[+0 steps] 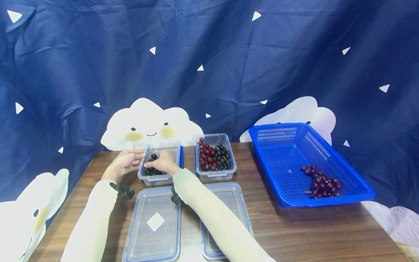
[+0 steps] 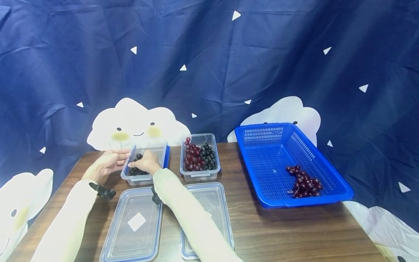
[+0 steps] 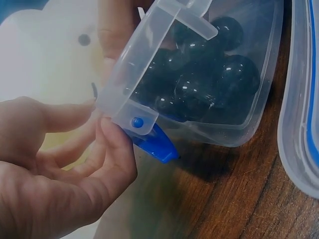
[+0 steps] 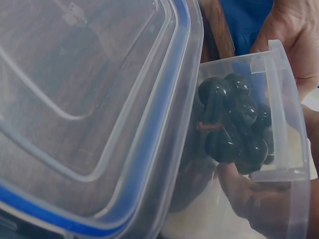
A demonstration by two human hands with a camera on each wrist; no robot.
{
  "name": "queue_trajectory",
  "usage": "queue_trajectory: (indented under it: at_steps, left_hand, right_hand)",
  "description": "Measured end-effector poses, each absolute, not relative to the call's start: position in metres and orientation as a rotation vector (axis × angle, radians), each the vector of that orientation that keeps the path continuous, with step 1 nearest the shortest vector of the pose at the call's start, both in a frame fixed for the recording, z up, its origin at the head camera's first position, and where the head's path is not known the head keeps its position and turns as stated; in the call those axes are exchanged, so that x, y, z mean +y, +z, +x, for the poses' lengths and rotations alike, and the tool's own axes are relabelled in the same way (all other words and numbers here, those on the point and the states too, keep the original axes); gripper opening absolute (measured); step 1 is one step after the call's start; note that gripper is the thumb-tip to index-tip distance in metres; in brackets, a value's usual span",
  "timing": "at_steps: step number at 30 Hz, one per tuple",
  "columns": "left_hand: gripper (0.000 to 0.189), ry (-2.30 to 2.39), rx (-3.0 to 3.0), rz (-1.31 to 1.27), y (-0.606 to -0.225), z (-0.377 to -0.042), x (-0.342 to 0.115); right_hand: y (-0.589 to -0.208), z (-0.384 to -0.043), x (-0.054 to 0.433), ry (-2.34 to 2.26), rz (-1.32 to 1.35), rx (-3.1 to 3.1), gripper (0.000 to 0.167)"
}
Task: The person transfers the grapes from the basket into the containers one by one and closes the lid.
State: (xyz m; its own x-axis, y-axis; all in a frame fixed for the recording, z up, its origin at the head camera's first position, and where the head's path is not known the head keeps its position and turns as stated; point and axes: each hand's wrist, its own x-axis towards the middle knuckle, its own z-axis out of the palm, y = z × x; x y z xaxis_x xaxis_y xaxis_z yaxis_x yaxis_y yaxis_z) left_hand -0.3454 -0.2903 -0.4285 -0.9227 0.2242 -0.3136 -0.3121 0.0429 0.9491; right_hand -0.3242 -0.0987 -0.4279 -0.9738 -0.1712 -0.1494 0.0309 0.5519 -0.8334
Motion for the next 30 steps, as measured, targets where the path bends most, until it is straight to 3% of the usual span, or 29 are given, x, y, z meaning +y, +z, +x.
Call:
queue_trajectory:
  at_steps: [6,13,30]
  left_hand:
    - [0.054,1.946,1.952,-0.094,-0.428,-0.347,-0.289]
    - [0.055,1.912,1.978,-0.107,-0.427,-0.346,-0.289]
    - [0.054,1.87,2.005,-0.057,-0.43,-0.345,-0.289]
  right_hand:
    - [-0.423,-0.325,-0.095,-1.366,-0.131,2.6,0.04]
    - [-0.408,-0.328,-0.085,-1.379,-0.196,2.64,0.042]
    - [-0.304,-0.317,-0.003,-1.471,-0.677,2.733,0.036]
